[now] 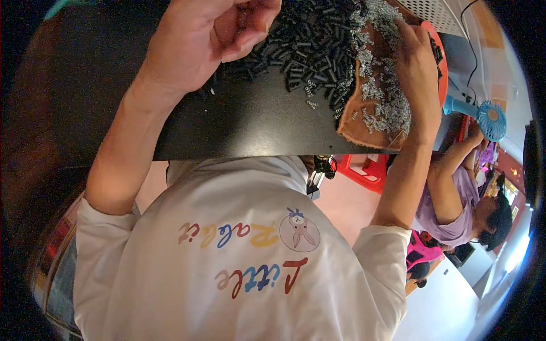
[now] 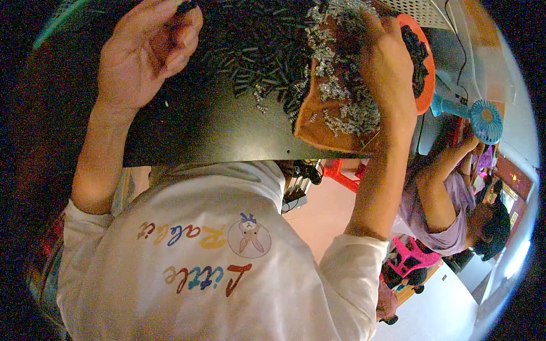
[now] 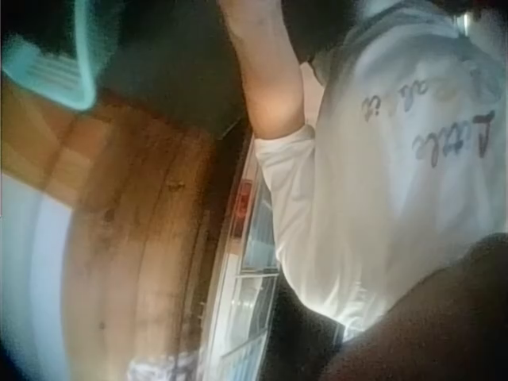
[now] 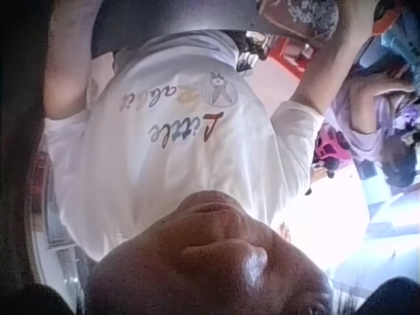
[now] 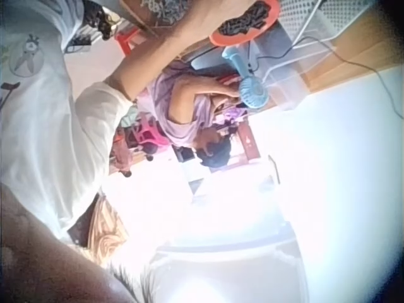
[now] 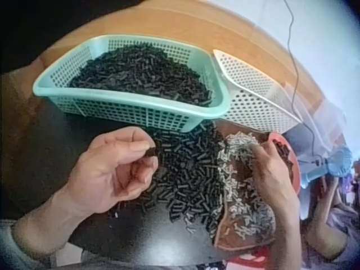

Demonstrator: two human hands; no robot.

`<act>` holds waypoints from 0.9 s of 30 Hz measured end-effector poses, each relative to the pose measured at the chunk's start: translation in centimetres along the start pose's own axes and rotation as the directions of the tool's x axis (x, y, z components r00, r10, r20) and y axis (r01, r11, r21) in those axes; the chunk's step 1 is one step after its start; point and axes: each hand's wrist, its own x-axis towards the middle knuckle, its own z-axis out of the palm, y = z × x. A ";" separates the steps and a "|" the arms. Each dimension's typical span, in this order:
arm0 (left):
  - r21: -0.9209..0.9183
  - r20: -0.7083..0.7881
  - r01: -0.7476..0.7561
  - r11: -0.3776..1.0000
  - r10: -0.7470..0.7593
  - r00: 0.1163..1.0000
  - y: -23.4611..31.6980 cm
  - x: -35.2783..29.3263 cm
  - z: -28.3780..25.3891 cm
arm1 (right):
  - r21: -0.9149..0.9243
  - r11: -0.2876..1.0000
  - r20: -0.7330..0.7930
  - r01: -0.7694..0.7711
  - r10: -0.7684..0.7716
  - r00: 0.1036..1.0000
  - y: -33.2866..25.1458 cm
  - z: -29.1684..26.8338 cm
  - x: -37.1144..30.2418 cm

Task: The person picks up black plastic components and silver screws from the table and inserts the screws into the plastic components by hand.

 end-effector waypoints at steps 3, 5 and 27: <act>0.037 0.014 0.005 0.999 -0.006 1.000 0.2 0.4 0.1 | -0.086 0.996 0.065 -0.009 0.014 0.998 0.6 0.1 0.1; 0.045 0.012 0.008 0.999 -0.009 1.000 0.1 0.6 0.2 | 0.067 0.997 0.115 0.031 -0.038 0.993 1.0 -0.8 -0.6; 0.018 -0.853 0.618 0.786 -0.311 0.420 1.0 1.0 6.8 | 0.160 0.986 0.096 0.050 -0.066 0.993 -0.2 -0.8 -2.2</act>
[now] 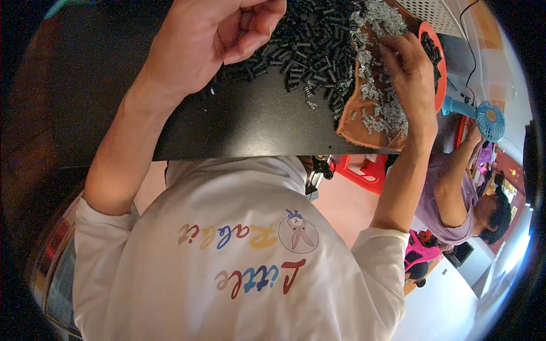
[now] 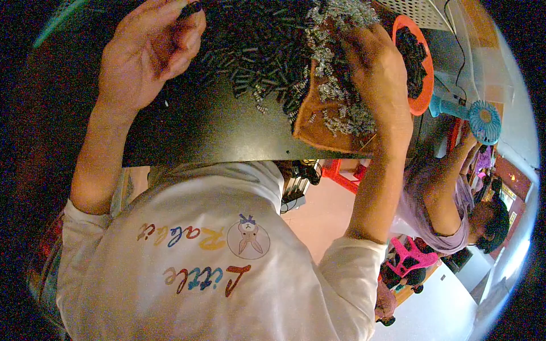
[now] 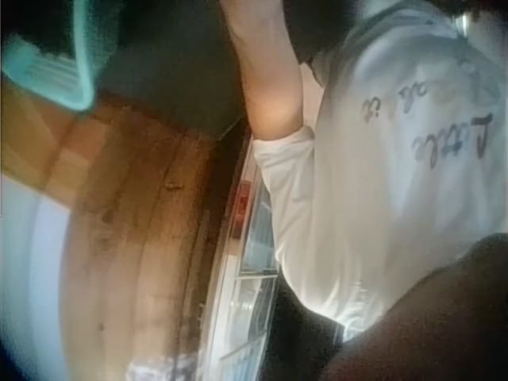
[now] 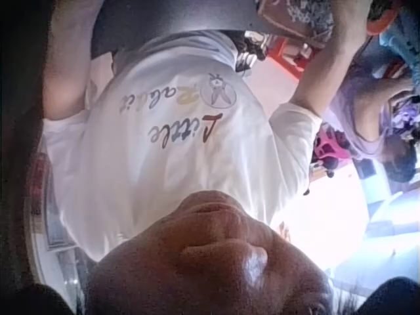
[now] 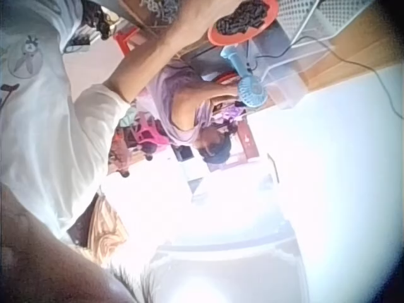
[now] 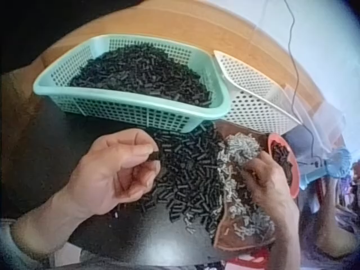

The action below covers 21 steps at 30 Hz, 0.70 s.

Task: The person picks up black plastic components and silver screws from the table and inserts the screws into the plastic components by hand.

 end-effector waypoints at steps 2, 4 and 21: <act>-0.020 0.032 -0.007 1.000 0.007 0.999 0.1 -0.1 0.2 | -0.042 0.998 0.028 -0.039 0.040 0.999 -0.3 0.3 0.3; -0.040 0.063 -0.013 0.999 0.016 0.998 -0.6 1.3 -0.4 | -0.084 0.994 0.053 -0.076 0.080 0.995 -0.4 0.5 0.4; -0.365 0.684 -0.441 0.820 0.558 0.470 -3.1 5.0 -2.1 | -0.042 0.999 -0.026 -0.014 0.012 1.000 0.2 1.5 -0.2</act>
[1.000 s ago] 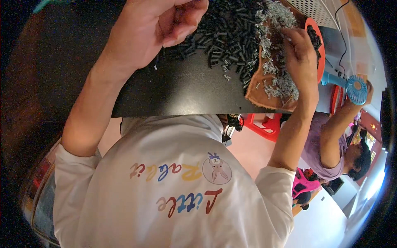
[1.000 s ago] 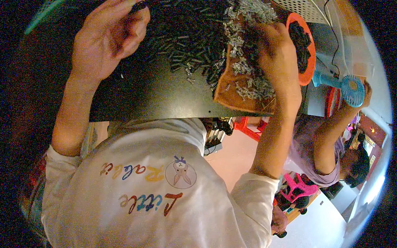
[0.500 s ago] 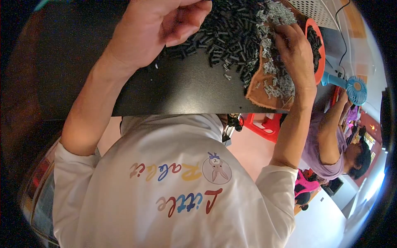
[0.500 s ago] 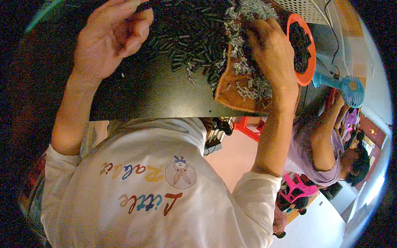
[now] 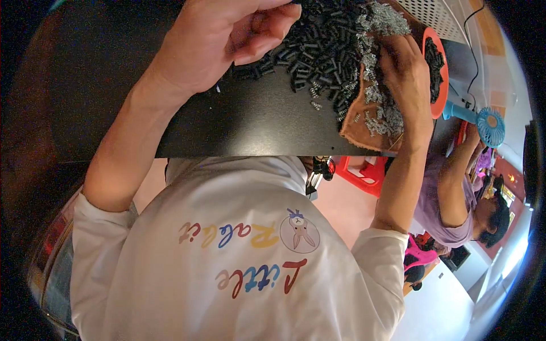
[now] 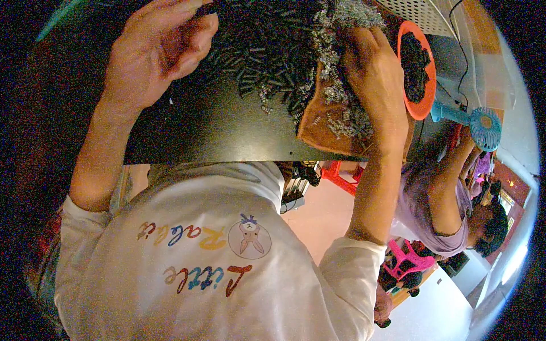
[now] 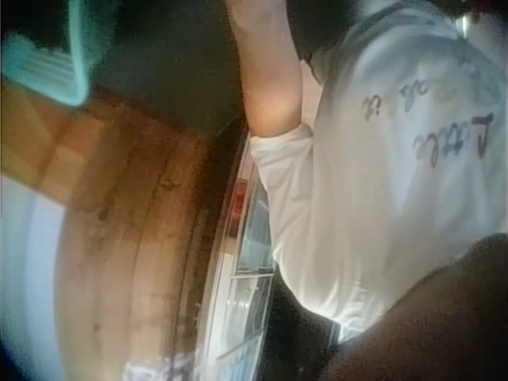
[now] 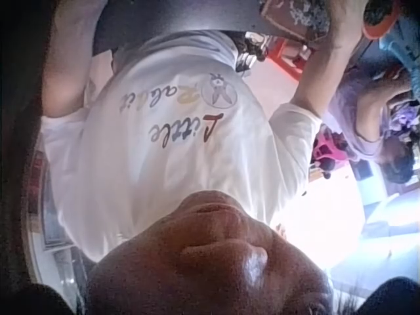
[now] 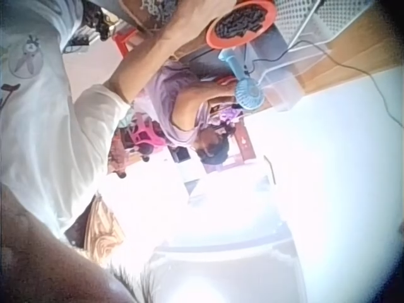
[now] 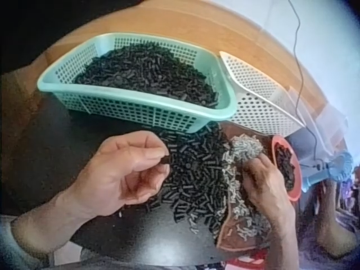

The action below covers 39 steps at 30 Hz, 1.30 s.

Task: The person picks up black plastic components and silver screws from the table and inserts the screws into the plastic components by hand.

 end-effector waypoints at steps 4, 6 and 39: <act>-0.014 0.001 0.009 1.000 -0.009 1.000 -0.1 -0.2 -0.1 | 0.010 0.999 -0.011 -0.043 0.043 0.999 -0.8 -0.5 -0.2; 0.001 -0.007 0.028 1.000 -0.028 1.000 0.0 -0.1 0.1 | 0.189 0.982 -0.093 -0.021 0.040 0.995 -1.0 -1.1 -0.4; 0.120 -0.157 0.185 0.975 -0.166 0.974 3.9 -1.2 4.2 | 0.472 0.824 -0.491 0.313 -0.049 0.870 -15.7 -1.4 2.7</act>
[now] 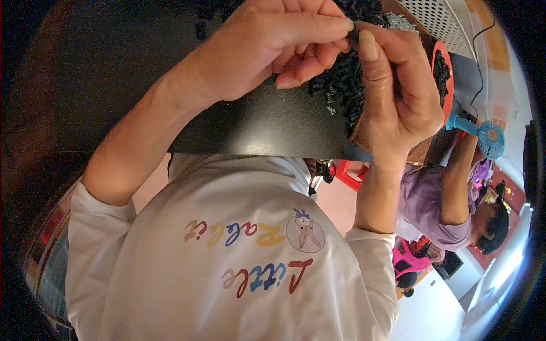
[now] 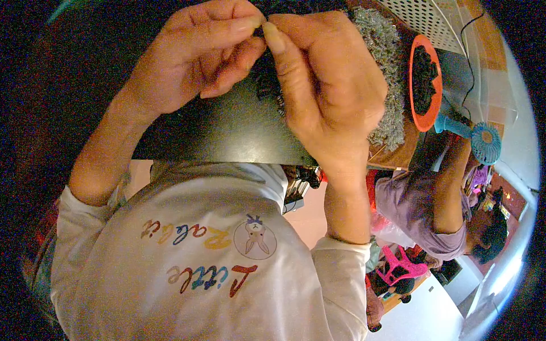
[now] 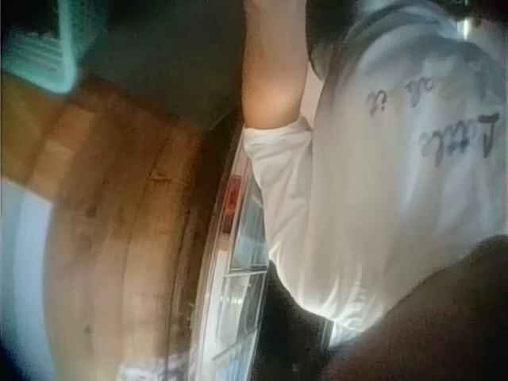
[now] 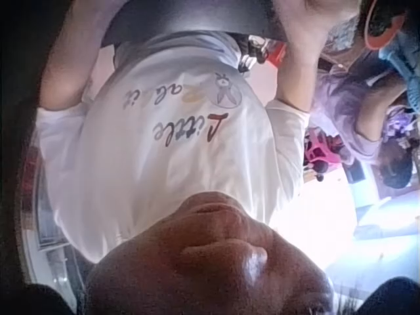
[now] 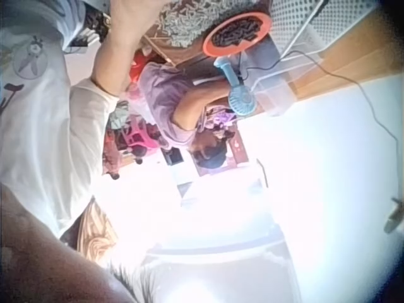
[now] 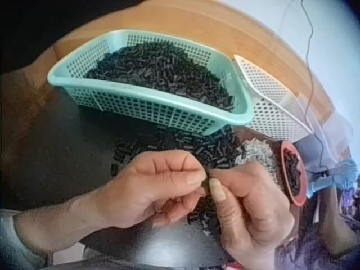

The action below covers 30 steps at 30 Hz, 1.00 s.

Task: The person picks up black plastic components and silver screws from the table and inserts the screws into the plastic components by hand.

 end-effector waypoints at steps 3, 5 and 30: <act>-0.409 -0.268 0.404 0.818 -0.531 0.804 2.1 1.7 1.3 | -0.044 0.996 0.039 -0.074 0.076 0.996 -0.4 -1.2 0.4; -0.397 -0.276 0.404 0.824 -0.527 0.804 2.2 2.0 1.5 | -0.045 0.994 0.011 -0.100 0.101 0.995 -0.6 -1.4 0.5; -0.106 -0.002 0.022 0.994 -0.022 1.000 -0.8 2.5 -1.5 | -0.153 0.986 0.593 -0.068 0.147 0.792 1.7 -5.1 -2.8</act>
